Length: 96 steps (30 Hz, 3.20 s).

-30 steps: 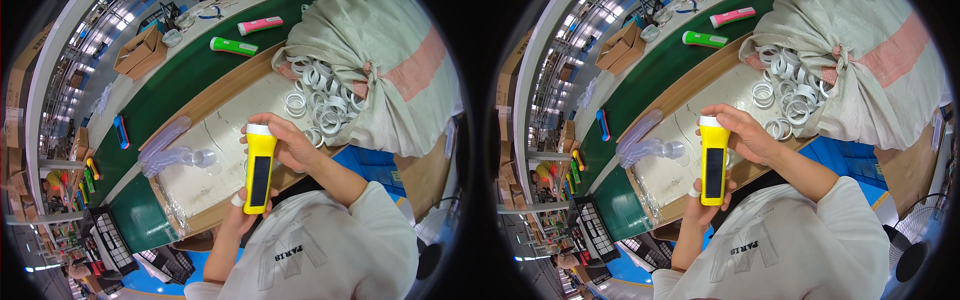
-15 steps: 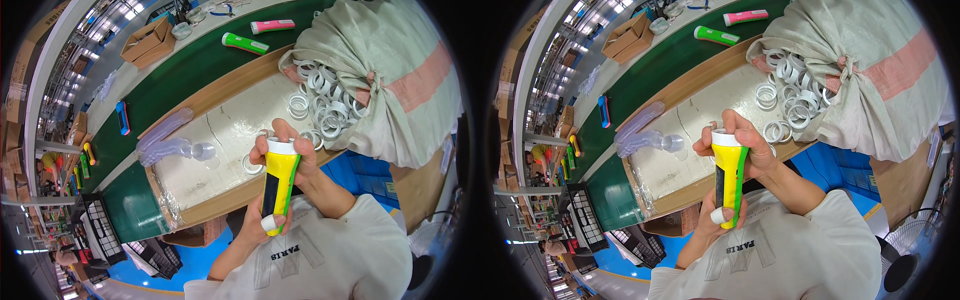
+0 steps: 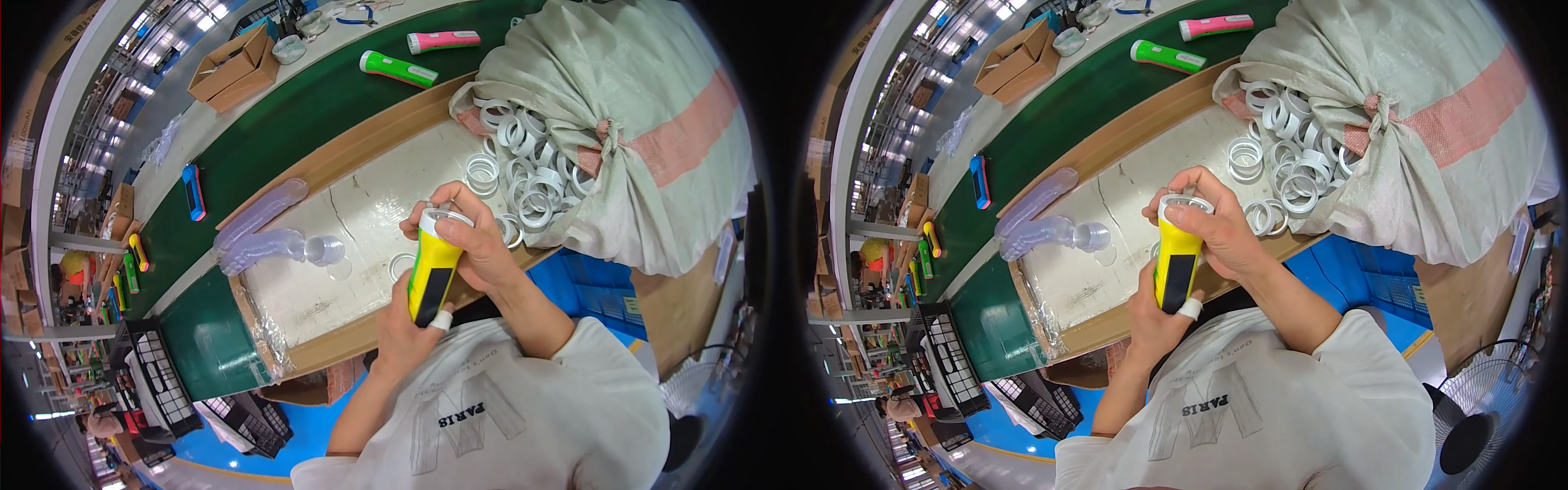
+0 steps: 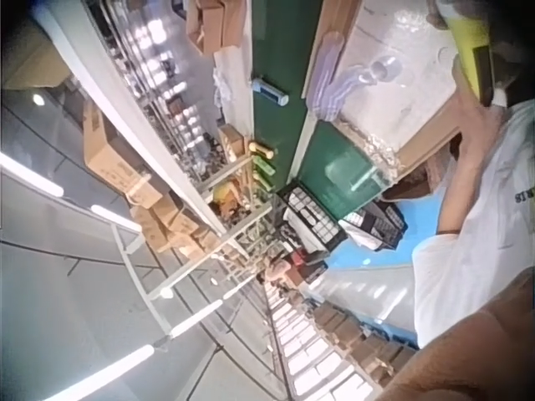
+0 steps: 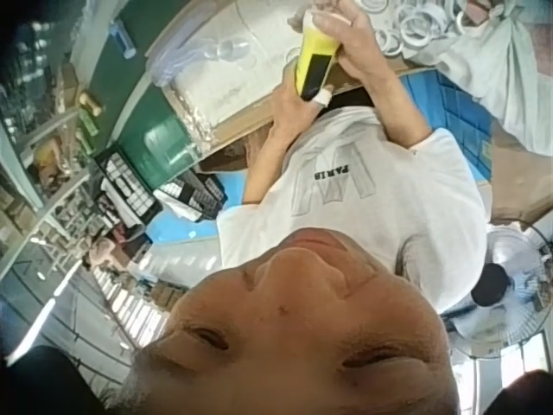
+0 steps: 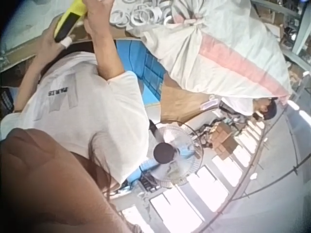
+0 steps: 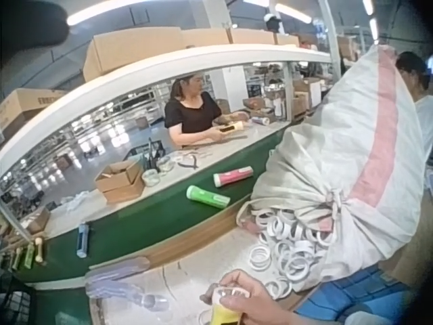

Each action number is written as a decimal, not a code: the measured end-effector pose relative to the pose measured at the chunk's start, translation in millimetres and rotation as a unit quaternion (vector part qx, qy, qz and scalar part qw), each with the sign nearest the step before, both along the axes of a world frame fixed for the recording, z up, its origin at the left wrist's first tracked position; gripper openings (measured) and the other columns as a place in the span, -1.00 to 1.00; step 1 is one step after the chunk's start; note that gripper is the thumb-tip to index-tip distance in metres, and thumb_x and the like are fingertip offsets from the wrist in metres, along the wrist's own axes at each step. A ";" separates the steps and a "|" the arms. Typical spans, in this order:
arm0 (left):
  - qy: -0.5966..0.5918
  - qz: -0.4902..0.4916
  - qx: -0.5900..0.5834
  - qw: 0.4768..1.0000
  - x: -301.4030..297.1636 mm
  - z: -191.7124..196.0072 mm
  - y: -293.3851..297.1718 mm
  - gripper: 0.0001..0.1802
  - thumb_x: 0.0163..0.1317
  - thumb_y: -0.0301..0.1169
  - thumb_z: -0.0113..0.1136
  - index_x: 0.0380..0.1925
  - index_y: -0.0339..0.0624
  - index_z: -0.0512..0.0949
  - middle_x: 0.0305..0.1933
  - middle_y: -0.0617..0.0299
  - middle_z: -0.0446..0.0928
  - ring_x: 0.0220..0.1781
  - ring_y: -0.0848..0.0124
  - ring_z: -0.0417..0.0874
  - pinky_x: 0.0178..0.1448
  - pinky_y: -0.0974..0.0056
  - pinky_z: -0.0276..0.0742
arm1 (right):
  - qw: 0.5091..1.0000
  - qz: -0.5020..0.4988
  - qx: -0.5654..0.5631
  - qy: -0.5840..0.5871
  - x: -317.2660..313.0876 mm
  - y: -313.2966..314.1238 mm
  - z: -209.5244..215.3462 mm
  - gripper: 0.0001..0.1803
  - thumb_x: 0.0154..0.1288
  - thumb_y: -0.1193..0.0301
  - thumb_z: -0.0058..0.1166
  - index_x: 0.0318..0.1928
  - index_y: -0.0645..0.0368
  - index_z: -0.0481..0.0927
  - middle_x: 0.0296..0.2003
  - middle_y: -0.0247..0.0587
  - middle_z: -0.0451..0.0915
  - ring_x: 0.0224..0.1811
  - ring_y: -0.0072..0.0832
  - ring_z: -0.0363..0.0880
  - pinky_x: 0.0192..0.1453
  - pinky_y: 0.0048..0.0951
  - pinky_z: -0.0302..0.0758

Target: Assemble plastic flashlight components at a factory workbench.

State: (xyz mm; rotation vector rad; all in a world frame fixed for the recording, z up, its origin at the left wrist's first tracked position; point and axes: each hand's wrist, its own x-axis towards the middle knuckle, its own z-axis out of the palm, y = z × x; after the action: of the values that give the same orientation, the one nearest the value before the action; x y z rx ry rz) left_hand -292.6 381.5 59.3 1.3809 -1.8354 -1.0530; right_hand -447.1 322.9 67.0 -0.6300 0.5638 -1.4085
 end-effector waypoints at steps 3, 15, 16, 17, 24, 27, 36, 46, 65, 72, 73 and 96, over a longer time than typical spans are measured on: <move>0.273 -0.058 0.298 0.913 5.1 1.2 11.6 -0.37 0.01 -0.44 0.37 0.09 -0.25 0.32 -0.32 0.12 0.55 -0.46 0.30 0.60 -0.36 0.29 0.53 | 0.986 0.081 -0.046 -0.140 -4.1 -1.2 -6.5 -0.61 0.18 0.24 0.21 -0.11 0.06 0.31 -0.19 -0.08 0.51 -0.07 -0.20 0.59 0.17 -0.20 0.50; -0.074 -0.030 -0.117 0.990 1.5 -18.3 -12.9 -0.27 0.00 -0.39 0.36 0.20 -0.29 0.29 -0.11 -0.15 0.57 -0.18 -0.07 0.65 -0.15 0.09 0.59 | 0.992 -0.092 0.004 0.089 -8.4 3.0 -22.6 -0.78 0.27 0.39 0.14 -0.23 0.15 0.34 -0.18 -0.01 0.53 -0.12 -0.28 0.60 0.02 -0.30 0.55; -0.064 -0.034 -0.108 0.992 1.0 -17.0 -16.5 -0.25 0.01 -0.40 0.36 0.23 -0.25 0.27 -0.12 -0.17 0.57 -0.17 -0.05 0.66 -0.15 0.10 0.58 | 0.995 -0.074 0.021 0.062 -7.9 0.4 -20.6 -0.76 0.30 0.34 0.12 -0.19 0.14 0.35 -0.17 -0.04 0.53 -0.12 -0.31 0.60 0.02 -0.32 0.55; -0.030 -0.034 -0.045 0.998 2.8 -11.9 -16.8 -0.26 0.02 -0.39 0.35 0.23 -0.22 0.26 -0.13 -0.14 0.57 -0.16 -0.02 0.66 -0.13 0.11 0.58 | 0.997 -0.057 0.038 0.035 -8.0 -1.7 -19.4 -0.74 0.34 0.29 0.11 -0.14 0.14 0.36 -0.17 -0.07 0.53 -0.11 -0.34 0.60 0.03 -0.34 0.54; 0.335 -0.018 0.378 0.863 0.9 -2.9 -39.2 -0.51 0.18 -0.38 0.23 0.08 -0.14 0.28 -0.38 0.09 0.50 -0.57 0.37 0.55 -0.55 0.38 0.46 | 0.949 -0.117 0.019 0.292 -44.8 -11.8 -29.2 -0.69 0.42 0.21 -0.02 -0.04 0.19 0.47 -0.13 -0.31 0.54 -0.07 -0.54 0.50 -0.04 -0.52 0.47; 0.275 -0.014 0.328 0.904 2.3 0.7 -68.7 -0.41 0.24 -0.42 0.20 0.24 -0.13 0.21 -0.30 0.17 0.49 -0.44 0.43 0.57 -0.47 0.36 0.50 | 0.840 -0.221 -0.007 0.496 -56.8 -11.7 -25.0 -0.78 0.28 0.35 0.12 -0.17 0.23 0.52 -0.29 -0.10 0.58 -0.17 -0.33 0.58 -0.10 -0.40 0.50; 0.196 -0.014 0.183 0.963 -1.1 -44.0 -135.2 -0.51 0.25 -0.45 0.17 0.19 -0.23 0.38 0.01 0.04 0.54 -0.06 0.31 0.60 -0.02 0.27 0.56 | 0.551 -0.222 -0.127 0.794 -57.9 -23.7 -68.1 -0.65 0.06 0.36 0.24 -0.13 0.22 0.53 -0.01 0.18 0.41 0.07 0.03 0.39 0.09 -0.10 0.40; 0.028 -0.075 -0.093 0.993 -2.3 -23.8 -149.6 -0.65 0.14 -0.55 0.12 -0.03 -0.26 0.53 -0.13 -0.05 0.57 -0.23 0.15 0.66 -0.19 0.22 0.59 | 0.627 -0.171 -0.247 0.718 -34.6 -85.3 1.9 -0.79 0.15 0.43 0.18 -0.18 0.16 0.55 -0.28 0.04 0.53 -0.25 -0.01 0.55 -0.20 -0.14 0.51; 0.068 0.066 -0.128 0.987 16.3 -1.8 -155.3 -0.50 0.18 -0.50 0.22 0.14 -0.29 0.38 -0.08 0.02 0.57 -0.09 0.27 0.60 -0.05 0.26 0.53 | 0.939 0.114 0.055 0.319 -34.0 -311.4 -24.1 -0.33 0.36 0.35 0.07 0.38 0.12 0.08 -0.01 -0.02 0.47 -0.04 -0.23 0.60 0.04 -0.32 0.61; 0.474 0.128 0.059 0.869 42.3 5.2 -172.7 -0.42 0.33 -0.26 0.16 0.24 -0.32 0.25 0.15 0.04 0.40 0.17 0.35 0.43 0.17 0.25 0.40 | 0.917 0.301 -0.064 0.254 33.6 -157.7 25.2 -0.19 0.28 0.40 0.17 0.43 0.05 0.00 0.08 -0.16 0.40 0.12 -0.34 0.48 0.14 -0.26 0.55; 0.490 0.147 0.076 0.856 41.1 9.6 -168.1 -0.54 0.30 -0.29 0.19 0.11 -0.29 0.36 -0.01 0.14 0.48 0.04 0.41 0.52 0.08 0.28 0.46 | 0.898 0.312 -0.094 0.296 36.3 -148.3 28.6 -0.17 0.27 0.41 0.19 0.43 0.04 0.00 0.08 -0.18 0.39 0.10 -0.40 0.47 0.12 -0.30 0.55; 0.155 -0.021 0.017 0.988 13.5 39.6 -37.7 -0.43 -0.03 -0.34 0.44 -0.05 -0.26 0.37 -0.26 0.03 0.53 -0.25 0.15 0.59 -0.14 0.19 0.50 | 0.980 0.075 -0.156 0.100 1.8 -36.9 63.5 -0.44 0.19 0.12 0.23 0.11 0.14 0.43 0.04 0.00 0.51 0.09 -0.31 0.53 0.18 -0.30 0.47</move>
State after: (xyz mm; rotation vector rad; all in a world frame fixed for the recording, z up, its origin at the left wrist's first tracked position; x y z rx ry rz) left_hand -279.1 343.7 99.0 1.1291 -1.6295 -1.2491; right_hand -445.3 286.0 130.5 -1.0527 0.4441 -1.3093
